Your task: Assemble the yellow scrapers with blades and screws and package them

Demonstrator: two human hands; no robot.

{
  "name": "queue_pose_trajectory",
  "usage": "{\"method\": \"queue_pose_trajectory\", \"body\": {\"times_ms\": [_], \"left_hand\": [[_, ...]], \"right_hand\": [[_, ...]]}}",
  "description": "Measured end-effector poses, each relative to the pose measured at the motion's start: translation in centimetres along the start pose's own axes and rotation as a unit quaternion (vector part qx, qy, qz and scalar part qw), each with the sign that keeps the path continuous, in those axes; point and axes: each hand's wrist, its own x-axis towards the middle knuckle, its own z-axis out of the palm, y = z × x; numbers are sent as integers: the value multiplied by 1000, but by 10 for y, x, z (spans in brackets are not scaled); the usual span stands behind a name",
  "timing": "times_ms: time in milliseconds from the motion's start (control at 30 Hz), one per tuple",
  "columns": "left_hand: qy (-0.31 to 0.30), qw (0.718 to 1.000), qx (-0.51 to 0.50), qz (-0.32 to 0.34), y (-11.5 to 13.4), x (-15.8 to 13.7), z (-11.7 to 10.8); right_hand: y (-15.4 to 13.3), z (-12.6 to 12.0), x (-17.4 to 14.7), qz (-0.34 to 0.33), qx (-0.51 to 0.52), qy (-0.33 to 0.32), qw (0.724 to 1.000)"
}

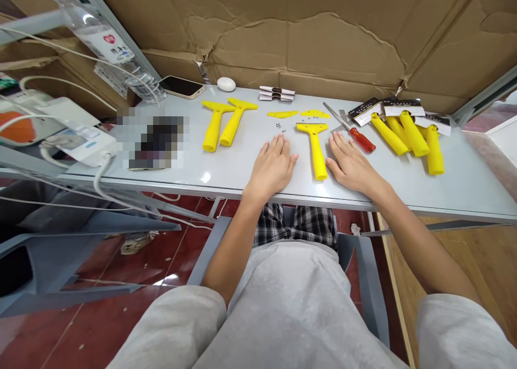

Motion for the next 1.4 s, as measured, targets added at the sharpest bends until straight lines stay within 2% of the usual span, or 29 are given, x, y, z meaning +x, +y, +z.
{"method": "queue_pose_trajectory", "body": {"times_ms": [267, 533, 667, 1200, 1400], "left_hand": [[11, 1000, 8, 14, -3, -3, 2], [-56, 991, 117, -14, 19, -7, -17], [-69, 988, 137, -19, 23, -8, -20], [-66, 989, 134, -19, 23, -6, -21], [-68, 988, 137, -19, 23, -6, -21]], "right_hand": [[-1, 4, 1, 40, -18, -22, 999], [-17, -12, 0, 69, -63, -87, 992], [-25, -17, 0, 88, -76, -109, 987], [-12, -5, 0, 56, -78, -74, 993], [-14, -6, 1, 67, -78, -83, 991]]}}
